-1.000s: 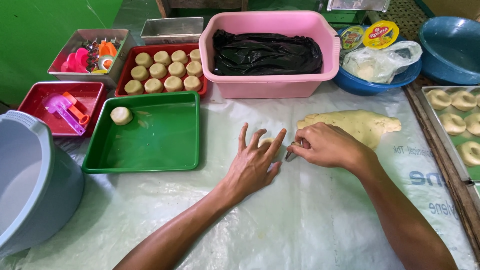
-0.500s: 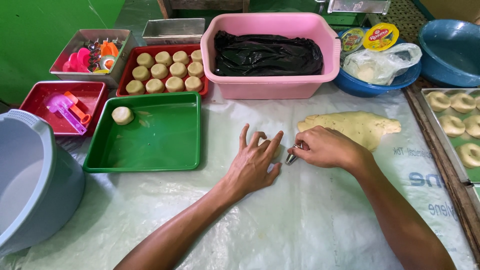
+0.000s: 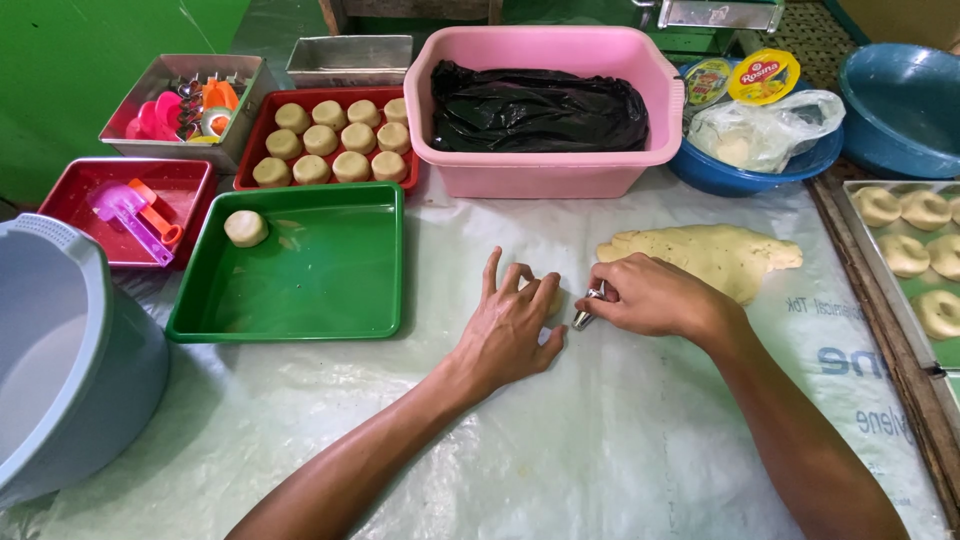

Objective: Shaping balls of dough into donuts by punching a hole in the center with a small metal tool and placing them on a tray.

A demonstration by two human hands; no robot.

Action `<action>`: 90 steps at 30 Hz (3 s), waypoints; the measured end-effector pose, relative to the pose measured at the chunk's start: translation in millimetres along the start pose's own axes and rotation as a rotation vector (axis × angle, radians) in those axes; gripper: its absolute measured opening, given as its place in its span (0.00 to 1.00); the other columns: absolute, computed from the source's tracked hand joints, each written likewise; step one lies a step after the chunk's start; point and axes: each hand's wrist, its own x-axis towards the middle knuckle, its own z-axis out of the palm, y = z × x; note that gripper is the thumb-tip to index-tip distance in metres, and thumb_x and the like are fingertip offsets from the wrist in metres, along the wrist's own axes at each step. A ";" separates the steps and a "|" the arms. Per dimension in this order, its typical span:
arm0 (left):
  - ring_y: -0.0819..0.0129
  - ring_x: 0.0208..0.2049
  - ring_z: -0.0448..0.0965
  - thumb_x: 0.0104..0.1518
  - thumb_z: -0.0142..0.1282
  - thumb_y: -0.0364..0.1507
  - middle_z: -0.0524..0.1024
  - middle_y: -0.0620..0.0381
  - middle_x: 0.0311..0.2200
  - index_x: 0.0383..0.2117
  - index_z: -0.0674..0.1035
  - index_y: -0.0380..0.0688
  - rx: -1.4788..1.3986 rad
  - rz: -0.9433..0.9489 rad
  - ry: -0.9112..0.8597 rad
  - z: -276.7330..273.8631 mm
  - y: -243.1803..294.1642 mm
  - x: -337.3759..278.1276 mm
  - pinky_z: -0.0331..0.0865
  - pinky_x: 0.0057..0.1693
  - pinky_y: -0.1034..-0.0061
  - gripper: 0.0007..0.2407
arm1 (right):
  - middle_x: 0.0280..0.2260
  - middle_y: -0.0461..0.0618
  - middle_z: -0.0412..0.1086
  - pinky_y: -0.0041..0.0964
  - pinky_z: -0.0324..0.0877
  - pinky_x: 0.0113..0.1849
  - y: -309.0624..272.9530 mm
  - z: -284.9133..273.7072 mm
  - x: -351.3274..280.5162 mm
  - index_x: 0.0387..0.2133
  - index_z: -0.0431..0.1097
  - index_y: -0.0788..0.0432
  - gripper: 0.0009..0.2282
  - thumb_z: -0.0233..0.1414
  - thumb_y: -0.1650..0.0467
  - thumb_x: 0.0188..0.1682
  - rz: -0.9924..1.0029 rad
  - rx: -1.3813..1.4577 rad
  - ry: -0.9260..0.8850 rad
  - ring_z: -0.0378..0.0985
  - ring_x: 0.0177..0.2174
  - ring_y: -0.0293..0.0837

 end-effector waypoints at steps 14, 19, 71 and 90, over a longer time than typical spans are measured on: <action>0.52 0.55 0.70 0.50 0.55 0.37 0.81 0.50 0.35 0.57 0.72 0.37 0.010 0.014 -0.017 -1.7 -1.0 -1.1 0.38 0.69 0.31 0.27 | 0.25 0.52 0.77 0.50 0.74 0.37 1.6 2.5 2.2 0.35 0.77 0.56 0.13 0.53 0.60 0.46 -0.010 -0.006 0.026 0.81 0.33 0.54; 0.54 0.51 0.71 0.48 0.57 0.38 0.79 0.51 0.33 0.54 0.72 0.39 0.012 0.023 0.004 3.1 -2.7 -2.0 0.39 0.69 0.31 0.26 | 0.27 0.57 0.77 0.55 0.73 0.38 0.5 2.8 -0.2 0.35 0.77 0.58 0.13 0.53 0.61 0.47 -0.036 -0.007 0.038 0.81 0.35 0.60; 0.55 0.46 0.79 0.56 0.52 0.35 0.78 0.54 0.33 0.35 0.79 0.46 -0.314 -0.382 0.056 -14.9 -11.6 -3.3 0.65 0.58 0.56 0.09 | 0.35 0.49 0.78 0.34 0.74 0.43 -6.7 32.9 22.9 0.42 0.76 0.59 0.12 0.58 0.70 0.44 -0.177 0.567 0.209 0.80 0.38 0.40; 0.66 0.32 0.84 0.57 0.64 0.34 0.83 0.53 0.27 0.40 0.85 0.45 -0.852 -0.486 0.241 -6.1 -10.3 -3.7 0.78 0.47 0.71 0.10 | 0.32 0.43 0.77 0.31 0.75 0.45 -5.9 17.5 9.3 0.41 0.78 0.62 0.10 0.60 0.74 0.46 -0.336 0.853 0.221 0.77 0.36 0.33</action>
